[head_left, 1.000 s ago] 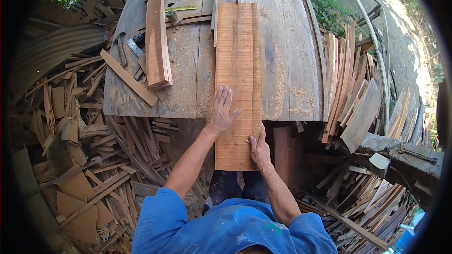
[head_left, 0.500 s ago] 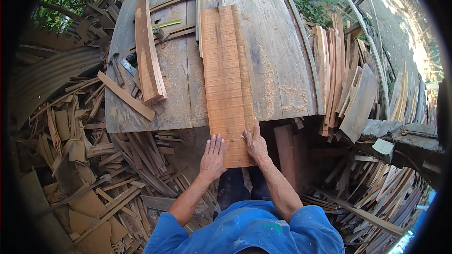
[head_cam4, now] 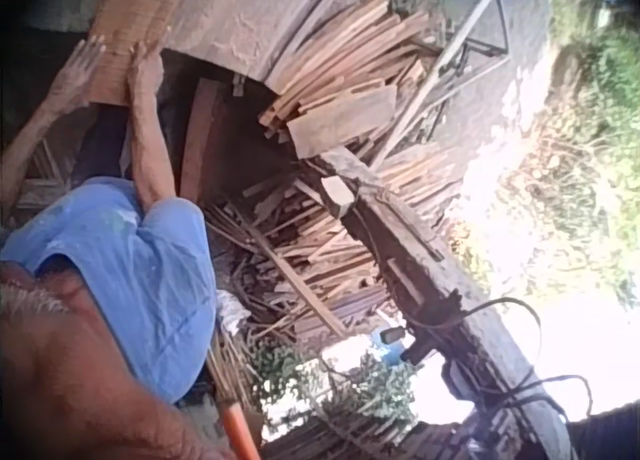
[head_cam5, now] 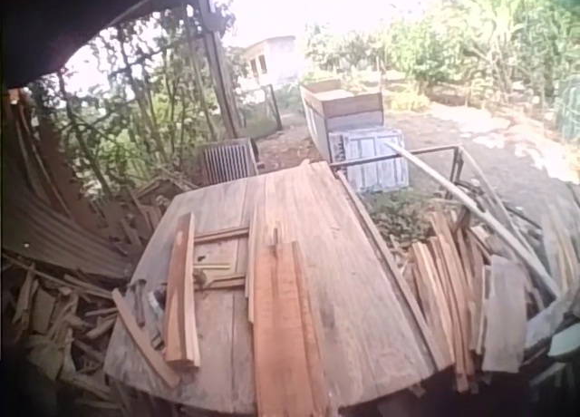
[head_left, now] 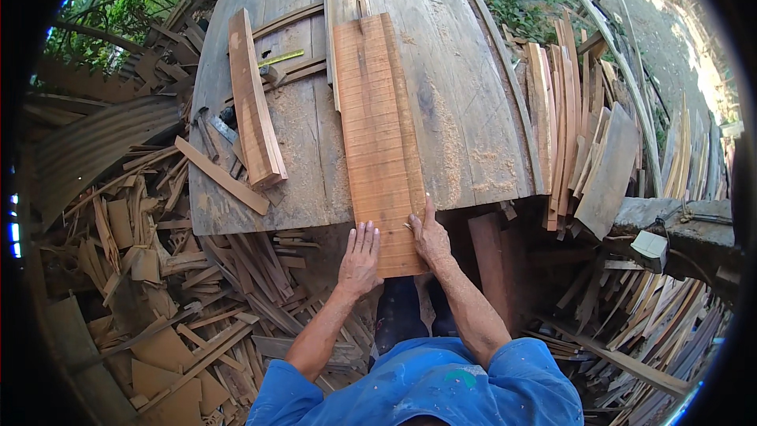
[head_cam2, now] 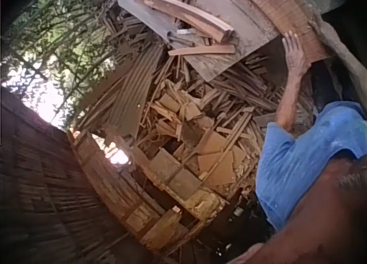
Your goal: The person repeatedly positions long wooden boards on a table saw and pushes them through the spinning blade to cut them into narrower strips, setting the finished pieces aside after each cut.
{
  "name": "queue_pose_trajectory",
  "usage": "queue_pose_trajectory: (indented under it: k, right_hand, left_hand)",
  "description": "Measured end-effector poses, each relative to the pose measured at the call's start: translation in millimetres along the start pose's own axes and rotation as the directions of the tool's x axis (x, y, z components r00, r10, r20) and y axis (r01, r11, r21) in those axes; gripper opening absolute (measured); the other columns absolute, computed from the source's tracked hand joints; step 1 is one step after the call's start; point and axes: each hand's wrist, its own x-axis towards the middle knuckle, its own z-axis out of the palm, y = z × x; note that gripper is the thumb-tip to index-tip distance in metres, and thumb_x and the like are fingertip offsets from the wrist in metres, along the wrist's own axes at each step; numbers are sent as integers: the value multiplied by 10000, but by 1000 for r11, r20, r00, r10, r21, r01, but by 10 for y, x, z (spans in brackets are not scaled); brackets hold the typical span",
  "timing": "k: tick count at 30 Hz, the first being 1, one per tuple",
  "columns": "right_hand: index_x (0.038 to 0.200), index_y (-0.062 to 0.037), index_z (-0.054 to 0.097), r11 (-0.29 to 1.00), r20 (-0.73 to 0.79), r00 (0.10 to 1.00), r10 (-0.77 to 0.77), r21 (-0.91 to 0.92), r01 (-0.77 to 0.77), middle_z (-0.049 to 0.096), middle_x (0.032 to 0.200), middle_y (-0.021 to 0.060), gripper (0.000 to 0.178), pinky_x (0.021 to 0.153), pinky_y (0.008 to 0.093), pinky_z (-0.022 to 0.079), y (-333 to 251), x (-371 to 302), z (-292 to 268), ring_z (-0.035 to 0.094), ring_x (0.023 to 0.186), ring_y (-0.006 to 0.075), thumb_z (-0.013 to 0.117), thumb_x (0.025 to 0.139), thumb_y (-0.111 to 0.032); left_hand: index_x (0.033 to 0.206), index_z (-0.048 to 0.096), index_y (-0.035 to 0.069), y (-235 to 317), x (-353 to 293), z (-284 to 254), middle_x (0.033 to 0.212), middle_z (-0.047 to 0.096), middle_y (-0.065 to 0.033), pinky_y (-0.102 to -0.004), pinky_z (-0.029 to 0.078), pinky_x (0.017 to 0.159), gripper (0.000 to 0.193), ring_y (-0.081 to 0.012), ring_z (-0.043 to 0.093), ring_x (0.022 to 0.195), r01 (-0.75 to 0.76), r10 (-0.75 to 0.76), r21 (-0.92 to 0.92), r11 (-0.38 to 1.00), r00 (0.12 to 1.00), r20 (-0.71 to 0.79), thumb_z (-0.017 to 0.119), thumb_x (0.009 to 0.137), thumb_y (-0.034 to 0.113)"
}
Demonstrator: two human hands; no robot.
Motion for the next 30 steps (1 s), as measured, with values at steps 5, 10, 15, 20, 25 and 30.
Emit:
queue_pose_trajectory:
  k: [5,10,15,20,25,30]
  right_hand:
    - [1586,-133,134,999,0,1000,-2,-47,2,683,890,343,727,747,601,533,-50,65,-52,673,835,529,474,1032,-460]
    - [1589,-132,211,963,140,979,145,-246,-108,680,1068,333,743,864,580,521,-412,79,-358,681,1007,466,506,1009,-491]
    - [1565,-116,335,904,-81,985,-150,-415,104,393,1497,305,728,1097,579,342,-550,418,-409,408,1389,414,564,971,-468]
    - [1575,-82,312,795,-212,860,-464,-527,299,260,1602,266,697,1192,600,213,-427,1062,-80,314,1469,406,549,995,-388]
    - [1576,-53,284,861,-166,887,-432,-370,350,213,1622,261,679,1227,592,158,-450,1133,-30,258,1490,437,523,1011,-345]
    - [1576,-47,274,862,-191,872,-450,-346,369,212,1621,264,677,1229,580,174,-451,1244,-10,269,1489,427,515,1015,-339]
  left_hand:
    - [1504,327,-94,-21,67,9,1595,278,-296,-512,178,1254,1272,-423,239,1510,-1,1,22,1000,1000,-14,908,524,473]
    - [1504,322,-95,-43,97,-34,1597,278,-293,-522,193,1246,1286,-427,250,1504,18,-18,52,998,1000,-2,916,510,463]
    - [1504,321,-95,-74,154,-68,1595,282,-291,-536,200,1240,1286,-425,255,1503,15,-15,49,999,1000,-5,918,508,457]
    - [1511,318,-83,-71,132,13,1597,284,-281,-537,208,1237,1298,-411,247,1510,12,-12,10,1000,1000,13,920,500,466]
    - [1509,299,-96,-143,121,12,1601,266,-293,-518,186,1247,1317,-415,224,1520,-4,4,37,999,1000,-3,911,507,500]
    - [1509,281,-106,-189,177,55,1599,260,-303,-492,181,1258,1336,-419,218,1520,-17,18,26,1000,999,-42,917,494,485]
